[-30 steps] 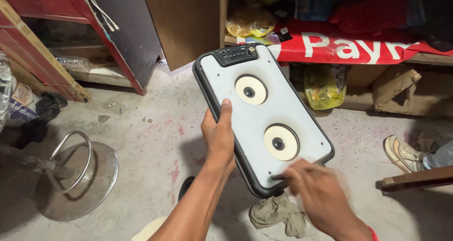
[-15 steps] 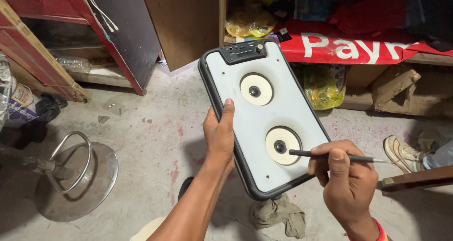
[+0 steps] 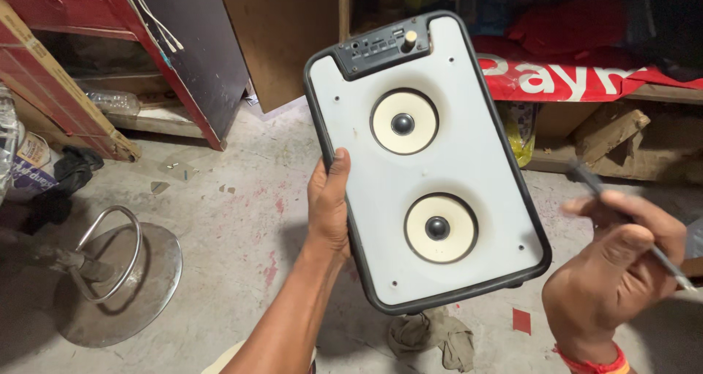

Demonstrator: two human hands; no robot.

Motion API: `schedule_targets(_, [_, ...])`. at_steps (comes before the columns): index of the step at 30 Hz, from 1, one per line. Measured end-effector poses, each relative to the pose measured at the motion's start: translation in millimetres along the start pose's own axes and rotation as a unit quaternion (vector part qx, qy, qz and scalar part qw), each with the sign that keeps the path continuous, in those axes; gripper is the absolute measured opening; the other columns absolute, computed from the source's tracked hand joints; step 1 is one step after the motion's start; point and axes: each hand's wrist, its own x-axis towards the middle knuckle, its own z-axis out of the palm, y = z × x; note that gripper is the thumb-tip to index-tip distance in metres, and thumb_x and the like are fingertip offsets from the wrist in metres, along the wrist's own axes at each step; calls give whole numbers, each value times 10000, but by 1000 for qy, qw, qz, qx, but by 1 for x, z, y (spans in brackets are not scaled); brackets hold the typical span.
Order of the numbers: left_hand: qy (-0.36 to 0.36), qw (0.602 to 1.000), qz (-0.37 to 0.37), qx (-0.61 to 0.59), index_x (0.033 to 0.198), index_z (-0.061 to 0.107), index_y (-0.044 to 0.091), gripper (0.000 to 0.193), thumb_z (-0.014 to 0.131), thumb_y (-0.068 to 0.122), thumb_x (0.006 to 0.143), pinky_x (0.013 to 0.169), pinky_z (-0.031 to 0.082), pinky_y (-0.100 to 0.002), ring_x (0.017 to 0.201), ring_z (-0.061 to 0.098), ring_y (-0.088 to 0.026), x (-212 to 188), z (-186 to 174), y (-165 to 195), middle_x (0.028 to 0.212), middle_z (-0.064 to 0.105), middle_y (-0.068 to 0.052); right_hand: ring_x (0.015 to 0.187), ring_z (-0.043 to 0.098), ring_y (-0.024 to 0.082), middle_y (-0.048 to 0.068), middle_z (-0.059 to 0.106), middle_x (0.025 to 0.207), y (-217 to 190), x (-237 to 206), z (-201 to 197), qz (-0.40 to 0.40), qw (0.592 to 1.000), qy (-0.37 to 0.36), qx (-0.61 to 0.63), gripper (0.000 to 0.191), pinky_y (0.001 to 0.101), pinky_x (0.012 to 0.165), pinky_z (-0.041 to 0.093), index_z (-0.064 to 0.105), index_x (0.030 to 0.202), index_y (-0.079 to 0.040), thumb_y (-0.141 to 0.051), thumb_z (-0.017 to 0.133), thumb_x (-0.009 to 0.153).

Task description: The person holds a portable speaker and turns it to view its front and sides, then uses a pen-like tool to press and probe the speaker cones. They flip the speaker over to its rear face and use a screwdriver to unscrew the back panel while steadying the speaker with the other hand.

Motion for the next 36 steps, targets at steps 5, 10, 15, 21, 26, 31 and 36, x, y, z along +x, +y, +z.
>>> schedule_targets(5, [-18, 1000, 7, 11, 1266, 579, 12, 413, 623, 338, 1015, 732, 595, -290, 880, 693, -134, -1, -1, 6, 1066, 699, -91, 1160, 644, 243, 199, 625, 1217, 6, 9, 2, 81, 996, -27, 13, 450, 321, 1007, 508, 431, 1343, 15, -414, 321, 1265])
schedule_targets(10, [-19, 1000, 2, 21, 1244, 588, 6, 417, 627, 349, 1011, 689, 593, -274, 846, 693, -124, -1, -1, 3, 1029, 700, -95, 1235, 659, 246, 189, 632, 1320, 8, 18, 11, 313, 927, -36, 205, 463, 409, 1058, 537, 438, 1338, -46, -434, 305, 1123])
schedule_targets(15, [-16, 998, 11, 62, 1232, 597, 12, 407, 642, 341, 997, 679, 591, -269, 837, 683, -116, 0, -5, 1, 1020, 699, -96, 1240, 620, 279, 213, 632, 1344, 18, 17, 19, 383, 874, -44, 296, 498, 412, 1076, 499, 438, 1348, 3, -427, 369, 1106])
schedule_targets(21, [-24, 997, 22, 64, 1268, 593, -1, 443, 648, 350, 1005, 745, 570, -269, 893, 657, -110, 1, -10, 1, 1063, 691, -83, 1227, 627, 299, 245, 611, 1332, 24, 13, 22, 368, 867, -44, 333, 481, 426, 1074, 509, 451, 1330, 21, -404, 420, 1108])
schedule_targets(26, [-25, 998, 21, 61, 1290, 585, 1, 453, 645, 347, 1003, 765, 569, -274, 919, 657, -115, 1, -10, 0, 1098, 685, -80, 1211, 635, 293, 237, 625, 1334, 22, 15, 21, 380, 866, -43, 320, 479, 413, 1045, 513, 450, 1317, 22, -401, 415, 1095])
schedule_targets(31, [-20, 997, 19, 66, 1294, 584, 3, 461, 646, 349, 995, 781, 576, -275, 938, 665, -119, 0, -7, 0, 1111, 689, -81, 1213, 629, 286, 240, 609, 1328, 27, 13, 17, 371, 874, -59, 310, 505, 407, 1047, 524, 437, 1325, 39, -417, 424, 1107])
schedule_targets(36, [-22, 997, 18, 67, 1292, 587, 3, 467, 649, 358, 995, 765, 579, -274, 923, 667, -119, 0, -6, 2, 1102, 688, -84, 1232, 603, 295, 292, 588, 1357, 34, 10, 16, 336, 892, -72, 292, 755, 427, 1071, 509, 428, 1347, 54, -614, 502, 1002])
